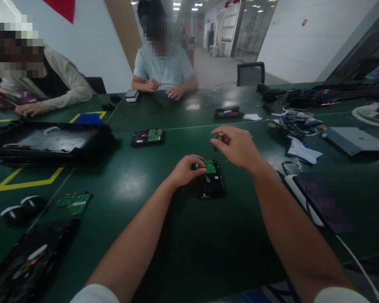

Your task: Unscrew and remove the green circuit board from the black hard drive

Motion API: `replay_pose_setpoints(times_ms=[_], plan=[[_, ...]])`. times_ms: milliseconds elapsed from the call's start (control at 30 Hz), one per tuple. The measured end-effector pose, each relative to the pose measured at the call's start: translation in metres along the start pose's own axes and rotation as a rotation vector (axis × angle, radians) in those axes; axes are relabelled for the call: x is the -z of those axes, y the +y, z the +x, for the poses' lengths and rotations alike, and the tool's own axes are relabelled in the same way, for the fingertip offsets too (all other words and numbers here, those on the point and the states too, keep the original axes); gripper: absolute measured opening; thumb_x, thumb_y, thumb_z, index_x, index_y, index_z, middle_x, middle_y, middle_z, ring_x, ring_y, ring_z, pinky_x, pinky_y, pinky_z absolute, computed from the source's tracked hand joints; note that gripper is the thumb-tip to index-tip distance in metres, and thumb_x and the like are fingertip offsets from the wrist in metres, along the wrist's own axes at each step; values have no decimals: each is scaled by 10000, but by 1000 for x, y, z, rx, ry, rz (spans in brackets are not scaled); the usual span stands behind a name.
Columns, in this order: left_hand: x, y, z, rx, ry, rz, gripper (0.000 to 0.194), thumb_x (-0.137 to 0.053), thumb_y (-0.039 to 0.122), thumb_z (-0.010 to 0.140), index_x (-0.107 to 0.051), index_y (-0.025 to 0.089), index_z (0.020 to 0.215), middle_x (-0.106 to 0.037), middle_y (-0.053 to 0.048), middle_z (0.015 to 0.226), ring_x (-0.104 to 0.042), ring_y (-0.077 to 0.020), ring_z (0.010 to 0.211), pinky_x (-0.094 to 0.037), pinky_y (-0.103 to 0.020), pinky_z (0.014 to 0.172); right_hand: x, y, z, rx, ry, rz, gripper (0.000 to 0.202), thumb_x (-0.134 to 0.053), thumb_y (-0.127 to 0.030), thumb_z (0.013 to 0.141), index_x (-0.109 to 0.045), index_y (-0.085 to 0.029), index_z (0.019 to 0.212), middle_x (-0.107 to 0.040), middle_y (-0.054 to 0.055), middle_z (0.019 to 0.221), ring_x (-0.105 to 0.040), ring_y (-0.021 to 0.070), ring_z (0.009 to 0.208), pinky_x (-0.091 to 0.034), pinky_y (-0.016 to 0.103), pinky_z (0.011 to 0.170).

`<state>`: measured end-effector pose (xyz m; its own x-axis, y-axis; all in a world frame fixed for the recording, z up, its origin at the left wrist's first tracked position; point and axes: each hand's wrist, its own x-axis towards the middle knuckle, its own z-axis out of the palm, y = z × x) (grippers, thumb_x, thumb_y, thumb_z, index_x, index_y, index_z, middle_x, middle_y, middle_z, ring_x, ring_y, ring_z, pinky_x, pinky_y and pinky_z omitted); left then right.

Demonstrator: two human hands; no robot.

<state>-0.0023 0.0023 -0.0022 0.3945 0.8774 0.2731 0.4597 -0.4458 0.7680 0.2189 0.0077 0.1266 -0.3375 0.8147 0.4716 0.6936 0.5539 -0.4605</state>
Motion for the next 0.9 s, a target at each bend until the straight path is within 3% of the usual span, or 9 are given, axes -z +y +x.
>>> replay_pose_setpoints(times_ms=[900], plan=[[0,3,0,-8,5,-6,78,-789,266,864,-760,247,933,-712,-55,1270,-652,-264,1164,-498,-474,1033,0,0,0,-2,-14,14,243,-690,-331,909,-753,-249,1129,-776,56,1027,-683,242,880,-503,382,782]])
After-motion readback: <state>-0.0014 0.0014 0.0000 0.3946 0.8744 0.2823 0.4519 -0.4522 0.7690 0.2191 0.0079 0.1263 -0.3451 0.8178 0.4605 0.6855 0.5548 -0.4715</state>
